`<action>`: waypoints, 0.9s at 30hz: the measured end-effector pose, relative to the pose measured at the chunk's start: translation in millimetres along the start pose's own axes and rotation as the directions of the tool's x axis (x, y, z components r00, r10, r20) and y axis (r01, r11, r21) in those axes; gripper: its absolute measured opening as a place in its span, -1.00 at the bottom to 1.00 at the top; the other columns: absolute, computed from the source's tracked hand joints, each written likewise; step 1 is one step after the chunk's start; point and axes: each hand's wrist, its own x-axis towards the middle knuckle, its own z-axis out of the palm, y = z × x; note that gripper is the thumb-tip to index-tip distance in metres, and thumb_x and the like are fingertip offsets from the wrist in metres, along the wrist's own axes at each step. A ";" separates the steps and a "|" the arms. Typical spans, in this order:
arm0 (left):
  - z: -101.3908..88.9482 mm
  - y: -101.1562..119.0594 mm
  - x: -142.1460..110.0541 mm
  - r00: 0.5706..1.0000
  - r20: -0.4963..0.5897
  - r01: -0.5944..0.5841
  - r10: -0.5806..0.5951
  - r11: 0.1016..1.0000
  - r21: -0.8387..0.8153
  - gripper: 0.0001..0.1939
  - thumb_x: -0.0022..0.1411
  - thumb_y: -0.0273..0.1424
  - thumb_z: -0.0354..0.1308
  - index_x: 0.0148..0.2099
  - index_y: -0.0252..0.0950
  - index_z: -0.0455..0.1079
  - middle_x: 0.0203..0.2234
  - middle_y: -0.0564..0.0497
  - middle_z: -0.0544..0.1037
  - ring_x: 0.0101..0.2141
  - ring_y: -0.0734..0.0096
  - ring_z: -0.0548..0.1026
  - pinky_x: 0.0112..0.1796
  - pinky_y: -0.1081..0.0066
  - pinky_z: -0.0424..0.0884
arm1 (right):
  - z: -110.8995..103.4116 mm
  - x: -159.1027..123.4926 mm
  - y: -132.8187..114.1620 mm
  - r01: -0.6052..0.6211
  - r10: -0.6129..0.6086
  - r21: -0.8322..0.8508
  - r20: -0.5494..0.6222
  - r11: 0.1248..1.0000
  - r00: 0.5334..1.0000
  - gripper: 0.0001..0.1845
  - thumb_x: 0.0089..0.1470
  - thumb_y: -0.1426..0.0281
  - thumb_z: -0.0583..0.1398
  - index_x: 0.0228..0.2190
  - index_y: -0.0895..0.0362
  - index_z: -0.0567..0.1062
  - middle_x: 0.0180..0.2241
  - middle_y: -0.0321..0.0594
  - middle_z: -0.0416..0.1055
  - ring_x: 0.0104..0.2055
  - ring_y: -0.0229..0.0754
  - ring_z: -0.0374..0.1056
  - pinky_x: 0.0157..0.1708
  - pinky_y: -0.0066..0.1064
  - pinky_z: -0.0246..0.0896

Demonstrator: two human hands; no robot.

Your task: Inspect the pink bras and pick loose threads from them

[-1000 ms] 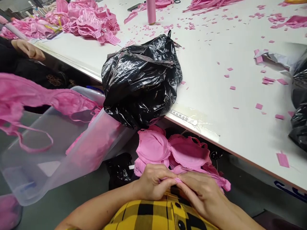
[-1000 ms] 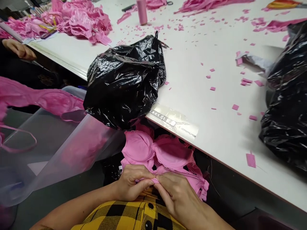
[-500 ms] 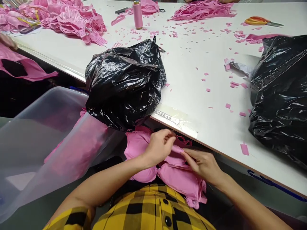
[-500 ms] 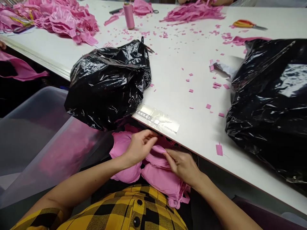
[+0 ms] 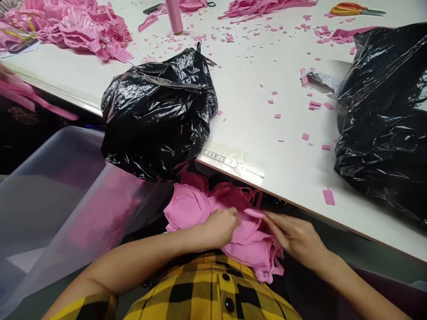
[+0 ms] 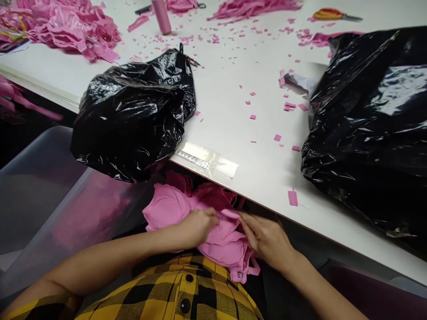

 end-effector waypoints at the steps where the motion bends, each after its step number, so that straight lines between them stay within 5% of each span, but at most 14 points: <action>1: -1.9 -1.8 7.3 0.997 -0.052 0.046 -0.049 0.998 -0.044 -0.78 0.07 -0.64 0.00 -0.26 -0.39 0.42 -0.31 -0.15 0.50 -0.36 0.26 0.50 -0.32 0.35 0.43 | 0.9 1.8 5.0 -0.018 0.018 -0.020 0.005 1.000 1.000 -0.65 0.21 0.37 -0.04 -0.26 0.13 0.53 -0.40 -0.18 0.56 -0.49 -0.22 0.47 -0.51 -0.50 0.38; 5: 1.7 -8.8 31.4 0.975 -0.201 0.068 -0.093 0.990 -0.127 -0.79 0.13 -0.56 0.02 -0.22 -0.37 0.44 -0.41 -0.12 0.54 -0.35 0.22 0.52 -0.33 0.35 0.44 | 5.6 1.7 19.1 -0.009 0.009 -0.087 0.004 0.996 1.000 -0.58 0.21 0.31 -0.09 -0.30 0.06 0.55 -0.41 -0.26 0.57 -0.45 -0.17 0.50 -0.46 -0.47 0.40; 11: 14.4 -10.4 57.6 0.972 -0.229 0.029 -0.047 0.996 -0.082 -0.74 0.09 -0.66 0.03 -0.17 -0.42 0.44 -0.37 -0.13 0.54 -0.34 0.20 0.53 -0.31 0.36 0.43 | 2.3 -12.3 25.9 -0.037 0.036 -0.191 -0.011 0.981 0.999 -0.67 0.16 0.33 0.01 -0.31 0.03 0.57 -0.42 -0.29 0.58 -0.44 -0.15 0.51 -0.39 -0.41 0.40; 13: 15.3 -10.5 67.8 0.969 -0.234 0.061 -0.081 0.994 -0.090 -0.84 0.15 -0.55 0.07 -0.23 -0.43 0.44 -0.42 -0.13 0.54 -0.38 0.23 0.51 -0.32 0.32 0.43 | -0.6 -14.8 26.4 -0.038 0.028 -0.198 -0.055 0.980 0.998 -0.68 0.16 0.33 0.02 -0.30 0.05 0.57 -0.41 -0.27 0.58 -0.45 -0.15 0.51 -0.42 -0.41 0.40; 18: 13.9 -14.6 82.8 0.965 -0.213 0.126 -0.152 0.983 -0.131 -0.68 0.26 -0.34 -0.01 -0.43 -0.42 0.42 -0.59 0.01 0.44 -0.53 0.44 0.44 -0.38 0.36 0.39 | -8.5 -12.9 19.1 -0.054 0.043 -0.092 -0.123 0.994 0.991 -0.70 0.16 0.33 0.04 -0.30 0.11 0.57 -0.43 -0.26 0.58 -0.54 -0.21 0.48 -0.59 -0.51 0.35; 21: 5.7 -21.1 74.2 0.971 -0.227 0.047 -0.077 0.990 -0.136 -0.81 0.19 -0.37 0.07 -0.38 -0.36 0.43 -0.48 -0.03 0.48 -0.45 0.39 0.44 -0.32 0.36 0.40 | -16.9 -8.4 8.8 -0.069 0.063 -0.036 -0.148 0.997 0.987 -0.73 0.15 0.34 0.07 -0.29 0.11 0.57 -0.47 -0.26 0.57 -0.64 -0.26 0.42 -0.65 -0.52 0.30; 27: -39.1 -32.4 12.5 0.933 -0.342 -0.159 0.109 0.980 -0.122 -0.81 0.22 -0.51 -0.05 -0.20 -0.33 0.39 -0.31 -0.04 0.47 -0.28 0.37 0.43 -0.19 0.39 0.37 | -45.5 -2.4 -17.8 -0.051 0.073 0.092 -0.261 0.994 0.963 -0.74 0.08 0.43 0.15 -0.16 0.01 0.51 -0.33 -0.24 0.55 -0.37 -0.16 0.48 -0.39 -0.43 0.38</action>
